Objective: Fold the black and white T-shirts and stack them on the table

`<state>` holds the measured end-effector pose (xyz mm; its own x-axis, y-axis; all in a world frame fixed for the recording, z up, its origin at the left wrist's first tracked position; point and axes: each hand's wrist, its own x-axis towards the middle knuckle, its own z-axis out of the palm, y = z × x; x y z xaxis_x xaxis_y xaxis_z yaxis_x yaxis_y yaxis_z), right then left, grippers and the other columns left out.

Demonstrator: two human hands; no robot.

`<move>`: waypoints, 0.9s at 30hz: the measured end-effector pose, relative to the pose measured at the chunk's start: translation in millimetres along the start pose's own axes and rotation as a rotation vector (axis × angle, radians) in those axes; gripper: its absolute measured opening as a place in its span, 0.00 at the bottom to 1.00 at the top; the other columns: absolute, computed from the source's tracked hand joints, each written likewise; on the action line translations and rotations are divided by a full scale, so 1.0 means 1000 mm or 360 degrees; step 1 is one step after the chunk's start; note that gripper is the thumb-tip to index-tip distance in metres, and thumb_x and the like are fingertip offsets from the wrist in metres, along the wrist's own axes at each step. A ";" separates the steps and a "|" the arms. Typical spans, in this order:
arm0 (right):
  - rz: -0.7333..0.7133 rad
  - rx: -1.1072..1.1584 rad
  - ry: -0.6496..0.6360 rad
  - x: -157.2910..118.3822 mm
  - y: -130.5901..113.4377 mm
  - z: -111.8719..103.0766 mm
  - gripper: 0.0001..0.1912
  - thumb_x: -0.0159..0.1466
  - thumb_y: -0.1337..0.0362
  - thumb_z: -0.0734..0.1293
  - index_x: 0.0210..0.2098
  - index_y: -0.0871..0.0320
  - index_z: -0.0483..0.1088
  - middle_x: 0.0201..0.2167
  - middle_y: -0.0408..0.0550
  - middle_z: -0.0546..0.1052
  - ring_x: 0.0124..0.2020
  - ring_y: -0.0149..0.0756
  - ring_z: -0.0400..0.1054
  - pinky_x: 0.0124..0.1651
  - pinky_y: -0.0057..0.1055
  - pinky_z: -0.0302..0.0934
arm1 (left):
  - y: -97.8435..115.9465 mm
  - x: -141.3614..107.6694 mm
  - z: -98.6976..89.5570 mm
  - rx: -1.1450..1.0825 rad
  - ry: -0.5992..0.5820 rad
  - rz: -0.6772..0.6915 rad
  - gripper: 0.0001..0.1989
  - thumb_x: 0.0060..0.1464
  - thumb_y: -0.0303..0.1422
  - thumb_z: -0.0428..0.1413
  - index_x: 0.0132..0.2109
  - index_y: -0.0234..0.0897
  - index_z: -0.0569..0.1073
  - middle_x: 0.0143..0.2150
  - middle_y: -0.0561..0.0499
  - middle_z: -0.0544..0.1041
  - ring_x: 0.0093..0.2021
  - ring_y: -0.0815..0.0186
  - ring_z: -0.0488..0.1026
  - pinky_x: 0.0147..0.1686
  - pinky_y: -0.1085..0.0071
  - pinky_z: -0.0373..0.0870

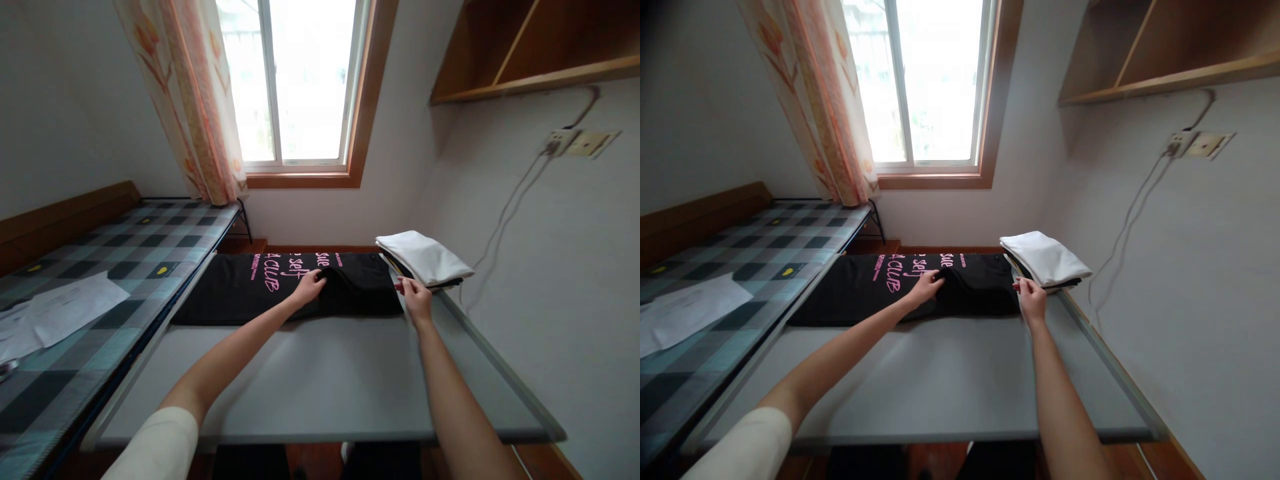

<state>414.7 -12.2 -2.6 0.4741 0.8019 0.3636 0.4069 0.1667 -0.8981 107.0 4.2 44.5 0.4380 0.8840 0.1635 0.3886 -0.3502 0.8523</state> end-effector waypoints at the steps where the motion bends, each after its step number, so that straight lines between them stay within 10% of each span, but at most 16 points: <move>1: 0.0016 -0.0020 0.0056 0.001 0.002 -0.001 0.27 0.59 0.45 0.60 0.38 0.62 0.75 0.28 0.54 0.79 0.30 0.42 0.74 0.37 0.39 0.69 | -0.007 0.003 -0.004 -0.0021 0.0031 -0.0035 0.15 0.57 0.34 0.54 0.51 0.35 0.71 0.39 0.46 0.76 0.32 0.67 0.72 0.28 0.74 0.71; 8: -0.0204 -0.0472 -0.0198 -0.009 0.003 0.012 0.27 0.60 0.47 0.58 0.43 0.61 0.75 0.37 0.58 0.79 0.37 0.44 0.74 0.46 0.41 0.66 | -0.042 -0.008 -0.015 -0.0194 0.0022 -0.0338 0.32 0.53 0.33 0.57 0.63 0.37 0.56 0.29 0.56 0.70 0.21 0.74 0.67 0.21 0.78 0.66; 14: -0.0257 -0.0798 -0.0357 -0.020 0.000 0.022 0.22 0.61 0.51 0.59 0.45 0.55 0.75 0.46 0.53 0.78 0.49 0.48 0.69 0.55 0.47 0.58 | -0.036 -0.021 -0.013 0.0018 -0.0249 -0.0234 0.25 0.52 0.39 0.57 0.56 0.37 0.68 0.23 0.59 0.67 0.22 0.73 0.66 0.24 0.77 0.62; 27: -0.0084 -0.0697 -0.0390 -0.010 0.008 0.007 0.15 0.55 0.56 0.64 0.36 0.54 0.78 0.35 0.49 0.80 0.39 0.43 0.72 0.46 0.40 0.63 | -0.022 -0.054 -0.004 0.0285 -0.0299 -0.0041 0.19 0.51 0.40 0.57 0.47 0.35 0.79 0.34 0.49 0.78 0.32 0.67 0.71 0.32 0.74 0.65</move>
<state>407.6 -14.7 -14.8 0.2681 0.9187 0.2900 0.7397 -0.0034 -0.6729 71.9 -34.7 18.8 0.5628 0.8259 0.0335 0.5316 -0.3926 0.7505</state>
